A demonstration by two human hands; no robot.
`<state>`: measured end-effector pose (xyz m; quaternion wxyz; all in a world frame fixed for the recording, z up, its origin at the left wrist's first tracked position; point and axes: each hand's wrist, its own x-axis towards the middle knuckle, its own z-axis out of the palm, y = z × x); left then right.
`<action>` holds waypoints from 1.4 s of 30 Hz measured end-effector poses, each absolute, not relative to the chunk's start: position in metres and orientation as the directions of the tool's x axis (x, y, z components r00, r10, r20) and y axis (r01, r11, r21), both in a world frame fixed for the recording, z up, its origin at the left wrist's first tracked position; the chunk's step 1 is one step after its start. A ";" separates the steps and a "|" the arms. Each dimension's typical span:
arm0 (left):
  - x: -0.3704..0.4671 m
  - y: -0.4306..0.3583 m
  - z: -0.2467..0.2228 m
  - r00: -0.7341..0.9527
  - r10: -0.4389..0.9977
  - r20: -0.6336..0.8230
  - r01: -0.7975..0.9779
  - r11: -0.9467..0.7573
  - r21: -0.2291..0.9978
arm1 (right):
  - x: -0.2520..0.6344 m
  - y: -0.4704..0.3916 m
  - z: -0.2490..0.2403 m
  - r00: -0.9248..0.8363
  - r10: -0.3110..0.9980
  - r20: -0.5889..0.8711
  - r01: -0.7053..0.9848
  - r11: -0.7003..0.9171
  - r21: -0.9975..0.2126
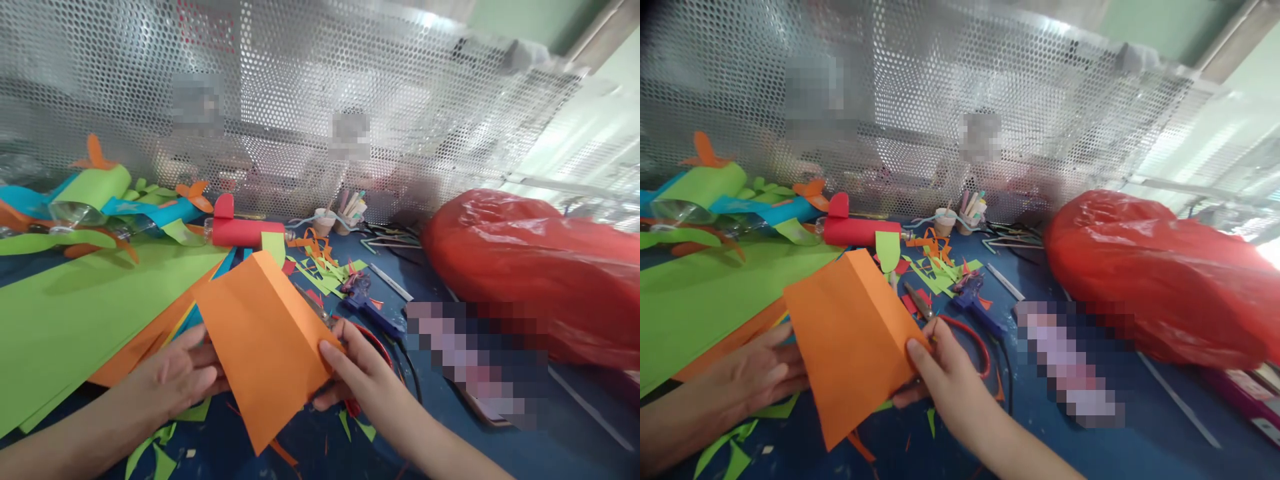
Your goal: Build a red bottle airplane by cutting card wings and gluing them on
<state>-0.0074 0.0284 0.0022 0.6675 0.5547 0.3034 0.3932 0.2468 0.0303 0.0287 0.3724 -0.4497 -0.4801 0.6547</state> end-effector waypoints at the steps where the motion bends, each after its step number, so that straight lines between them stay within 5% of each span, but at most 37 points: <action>1: -0.006 0.026 0.002 0.486 0.873 -0.039 -0.191 0.149 0.970 | 0.247 0.030 0.026 -0.363 0.899 -0.246 -0.057 -0.285 -0.957; 5: -0.003 0.017 0.005 0.411 0.853 -0.322 -0.122 0.401 0.908 | 0.247 0.027 0.025 -0.496 0.825 -0.270 0.028 -0.296 -0.955; 9: -0.004 0.016 0.009 0.407 0.825 -0.392 -0.045 0.446 0.894 | 0.248 0.027 0.032 -0.521 0.832 -0.190 0.016 -0.213 -0.977; 18: -0.006 0.012 0.009 0.481 0.779 -0.403 0.138 0.387 0.912 | 0.248 0.031 0.018 -0.415 0.896 -0.158 -0.008 -0.177 -0.984; 37: -0.002 0.015 0.012 0.538 0.744 -0.396 0.081 0.422 0.903 | 0.248 0.030 0.019 -0.354 0.930 -0.098 0.247 -0.008 -0.969; 42: -0.001 0.015 0.009 0.517 0.744 -0.424 0.116 0.430 0.896 | 0.249 0.029 0.018 -0.414 0.893 -0.177 0.151 -0.125 -0.981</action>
